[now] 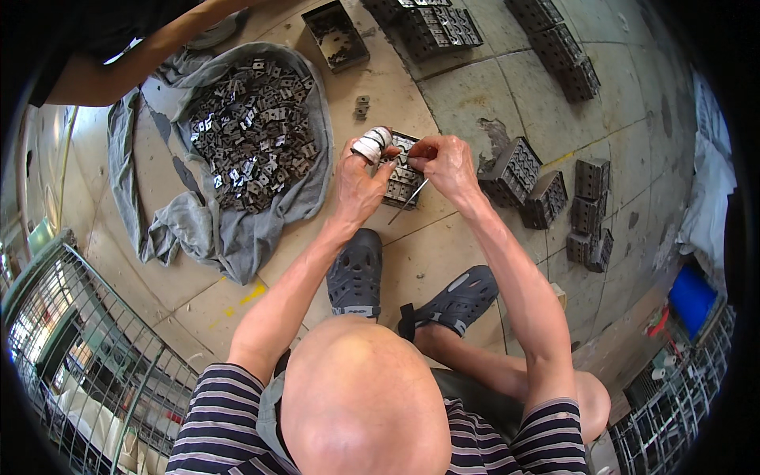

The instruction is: The person sits on the floor and uses a red-handled screwdriver to insert small metal pieces into a rectangular metal tray. They repeatedly pick up pieces from a cloth pile and place them into the tray, occasionally adjusting the tray's position.

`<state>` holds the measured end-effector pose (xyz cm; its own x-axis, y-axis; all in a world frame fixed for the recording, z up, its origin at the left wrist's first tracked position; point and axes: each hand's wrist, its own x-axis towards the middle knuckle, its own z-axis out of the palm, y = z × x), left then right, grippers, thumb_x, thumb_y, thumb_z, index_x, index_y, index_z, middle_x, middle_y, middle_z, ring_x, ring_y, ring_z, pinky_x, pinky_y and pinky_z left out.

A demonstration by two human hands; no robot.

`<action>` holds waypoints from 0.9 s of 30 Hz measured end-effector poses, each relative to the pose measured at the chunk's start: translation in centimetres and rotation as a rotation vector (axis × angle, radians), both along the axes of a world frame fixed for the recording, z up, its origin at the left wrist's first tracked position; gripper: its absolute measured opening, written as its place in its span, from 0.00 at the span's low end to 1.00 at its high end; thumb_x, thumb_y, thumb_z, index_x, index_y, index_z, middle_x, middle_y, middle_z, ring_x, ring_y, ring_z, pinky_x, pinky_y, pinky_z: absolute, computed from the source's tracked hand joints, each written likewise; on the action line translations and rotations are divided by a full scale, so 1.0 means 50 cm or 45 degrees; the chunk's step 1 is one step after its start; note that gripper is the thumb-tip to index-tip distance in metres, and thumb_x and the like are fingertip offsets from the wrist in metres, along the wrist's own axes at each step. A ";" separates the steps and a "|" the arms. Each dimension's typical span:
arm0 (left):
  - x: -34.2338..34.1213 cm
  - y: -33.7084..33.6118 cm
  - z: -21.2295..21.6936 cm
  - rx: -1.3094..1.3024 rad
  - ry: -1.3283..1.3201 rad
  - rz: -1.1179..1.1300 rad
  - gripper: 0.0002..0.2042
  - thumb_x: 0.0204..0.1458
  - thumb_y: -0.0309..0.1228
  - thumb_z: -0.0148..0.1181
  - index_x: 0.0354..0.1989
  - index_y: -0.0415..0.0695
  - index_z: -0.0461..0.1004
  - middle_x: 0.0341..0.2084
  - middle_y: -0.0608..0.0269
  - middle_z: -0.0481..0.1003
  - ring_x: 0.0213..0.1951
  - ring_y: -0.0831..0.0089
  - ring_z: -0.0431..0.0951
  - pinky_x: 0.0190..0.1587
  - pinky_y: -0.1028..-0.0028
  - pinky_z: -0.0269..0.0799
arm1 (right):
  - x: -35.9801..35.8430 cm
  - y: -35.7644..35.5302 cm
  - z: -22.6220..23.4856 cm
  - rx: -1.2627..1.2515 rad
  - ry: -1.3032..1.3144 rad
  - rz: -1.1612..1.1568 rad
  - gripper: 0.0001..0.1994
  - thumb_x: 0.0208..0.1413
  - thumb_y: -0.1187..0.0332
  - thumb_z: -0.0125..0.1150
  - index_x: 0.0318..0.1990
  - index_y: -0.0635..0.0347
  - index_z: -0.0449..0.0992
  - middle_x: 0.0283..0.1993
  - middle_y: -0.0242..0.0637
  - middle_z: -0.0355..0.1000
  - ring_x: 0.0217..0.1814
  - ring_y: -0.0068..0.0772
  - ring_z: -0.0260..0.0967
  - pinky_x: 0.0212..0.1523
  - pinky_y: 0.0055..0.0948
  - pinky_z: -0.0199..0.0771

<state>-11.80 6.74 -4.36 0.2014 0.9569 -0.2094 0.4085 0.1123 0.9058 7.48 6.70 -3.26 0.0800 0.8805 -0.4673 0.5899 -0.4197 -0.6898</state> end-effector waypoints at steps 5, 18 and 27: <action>0.001 0.006 -0.011 0.120 0.076 -0.110 0.21 0.51 0.21 0.70 0.56 0.42 0.81 0.49 0.63 0.83 0.52 0.70 0.81 0.61 0.69 0.71 | 0.038 0.031 0.069 -0.096 -0.130 -0.076 0.11 0.54 0.64 0.74 0.36 0.65 0.87 0.29 0.48 0.82 0.30 0.43 0.80 0.37 0.40 0.77; 0.008 -0.003 -0.010 0.210 0.212 -0.179 0.18 0.48 0.25 0.71 0.51 0.46 0.84 0.46 0.67 0.83 0.58 0.64 0.74 0.69 0.60 0.60 | 0.075 0.013 0.166 0.415 -0.095 0.016 0.08 0.55 0.74 0.71 0.42 0.65 0.81 0.31 0.47 0.79 0.32 0.44 0.79 0.36 0.37 0.77; 0.007 -0.004 0.001 0.127 0.241 -0.207 0.13 0.49 0.31 0.70 0.45 0.50 0.88 0.54 0.60 0.78 0.66 0.55 0.65 0.71 0.56 0.56 | 0.061 0.026 0.174 0.641 -0.193 0.385 0.06 0.55 0.77 0.67 0.39 0.65 0.78 0.33 0.45 0.78 0.35 0.44 0.78 0.38 0.38 0.78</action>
<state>-11.46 6.54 -4.30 0.3202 0.9331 -0.1641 0.5771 -0.0547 0.8148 10.51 8.02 5.43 -0.1754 0.9845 0.0096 0.7393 0.1382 -0.6590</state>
